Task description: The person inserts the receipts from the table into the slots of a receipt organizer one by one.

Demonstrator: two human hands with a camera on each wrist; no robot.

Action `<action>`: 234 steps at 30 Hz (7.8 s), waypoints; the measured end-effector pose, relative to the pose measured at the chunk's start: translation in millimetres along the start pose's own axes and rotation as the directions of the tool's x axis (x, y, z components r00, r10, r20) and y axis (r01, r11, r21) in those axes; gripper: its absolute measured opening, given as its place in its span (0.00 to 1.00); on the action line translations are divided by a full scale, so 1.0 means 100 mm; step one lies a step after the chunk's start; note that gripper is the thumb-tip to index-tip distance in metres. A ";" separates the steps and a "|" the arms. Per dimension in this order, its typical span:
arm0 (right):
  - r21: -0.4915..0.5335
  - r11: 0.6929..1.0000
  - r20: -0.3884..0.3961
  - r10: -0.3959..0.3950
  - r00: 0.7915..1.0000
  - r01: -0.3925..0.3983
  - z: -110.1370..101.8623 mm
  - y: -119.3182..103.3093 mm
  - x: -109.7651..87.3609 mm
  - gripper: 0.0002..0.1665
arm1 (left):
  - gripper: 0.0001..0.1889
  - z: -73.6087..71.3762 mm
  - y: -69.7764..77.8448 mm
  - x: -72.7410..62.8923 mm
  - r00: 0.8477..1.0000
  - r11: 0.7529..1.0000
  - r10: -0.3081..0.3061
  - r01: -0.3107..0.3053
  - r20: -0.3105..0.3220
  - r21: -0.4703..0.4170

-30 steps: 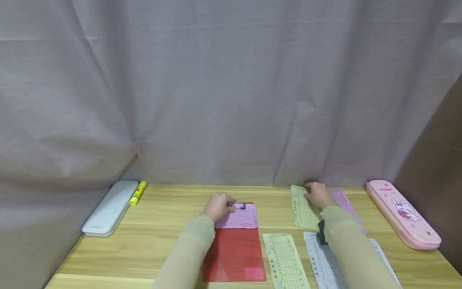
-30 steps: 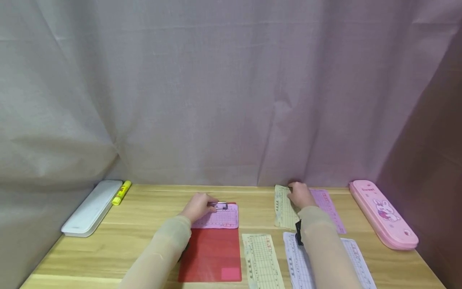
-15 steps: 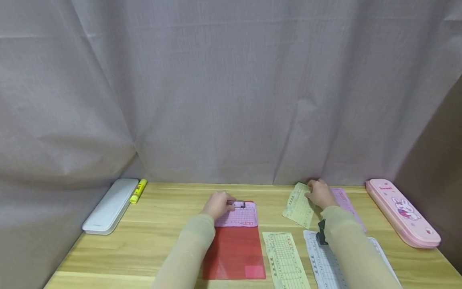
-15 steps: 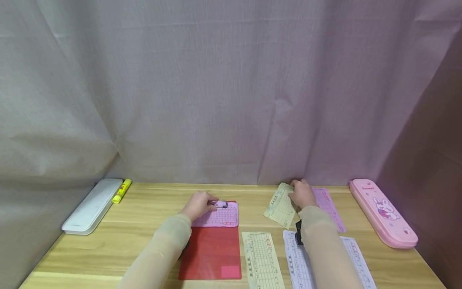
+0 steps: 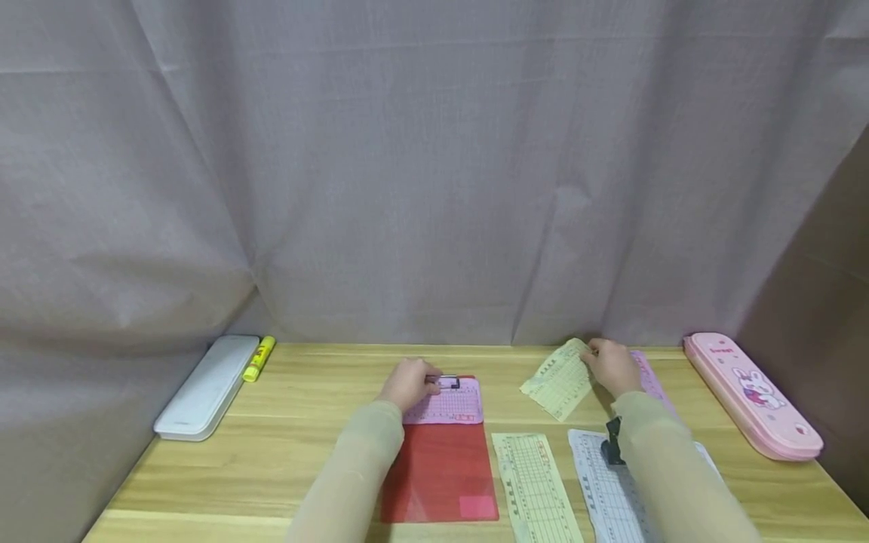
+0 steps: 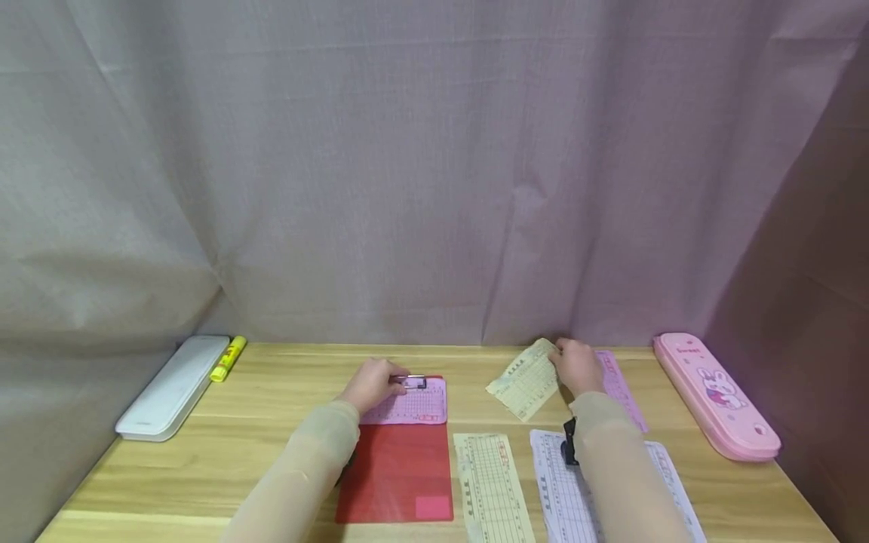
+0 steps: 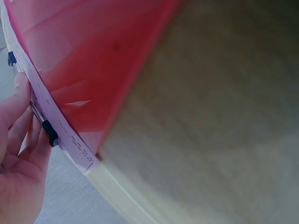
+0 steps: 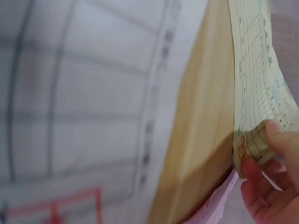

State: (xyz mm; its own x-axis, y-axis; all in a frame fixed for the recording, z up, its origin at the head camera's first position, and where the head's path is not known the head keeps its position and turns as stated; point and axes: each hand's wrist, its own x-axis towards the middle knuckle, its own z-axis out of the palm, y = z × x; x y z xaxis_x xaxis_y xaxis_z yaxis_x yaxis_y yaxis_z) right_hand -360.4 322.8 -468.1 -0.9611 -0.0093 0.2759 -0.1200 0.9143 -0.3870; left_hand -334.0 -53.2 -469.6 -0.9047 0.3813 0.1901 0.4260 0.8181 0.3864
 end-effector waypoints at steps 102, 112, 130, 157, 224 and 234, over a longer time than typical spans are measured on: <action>0.651 0.574 0.541 0.109 0.834 -0.498 0.13 -1.18 -0.80 0.13 | 0.13 0.05 -0.02 0.06 1.000 0.999 0.002 -0.003 0.009 0.035; 0.660 0.543 0.546 0.128 0.828 -0.519 0.25 -1.35 -0.81 0.08 | 0.14 0.01 0.02 0.04 0.998 0.998 -0.048 0.047 0.036 0.031; 0.663 0.517 0.558 0.140 0.818 -0.541 0.42 -1.59 -0.80 0.08 | 0.16 0.02 -0.01 0.03 0.998 0.998 -0.057 0.057 0.036 0.012; 0.656 0.439 0.595 0.199 0.779 -0.614 0.56 -1.76 -0.69 0.07 | 0.16 0.02 -0.06 0.06 1.000 1.000 0.005 -0.005 0.024 -0.021; 0.369 0.819 0.531 0.202 0.823 -0.440 0.78 -1.81 -0.49 0.21 | 0.07 0.02 0.10 0.06 0.997 0.962 0.042 -0.056 0.057 0.266; 0.313 0.822 0.554 0.248 0.795 -0.475 0.74 -1.85 -0.46 0.22 | 0.06 0.03 0.08 0.06 0.995 0.957 0.091 -0.097 0.033 0.274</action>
State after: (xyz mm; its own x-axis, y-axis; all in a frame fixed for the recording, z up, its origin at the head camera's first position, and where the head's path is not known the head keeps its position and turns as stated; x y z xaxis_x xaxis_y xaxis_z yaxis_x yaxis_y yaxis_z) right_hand -312.0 124.1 -475.0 -0.9313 -0.0055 -0.3643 0.2798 0.6295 -0.7249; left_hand -336.7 -43.1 -468.4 -0.8617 0.4687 0.1944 0.4932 0.8637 0.1040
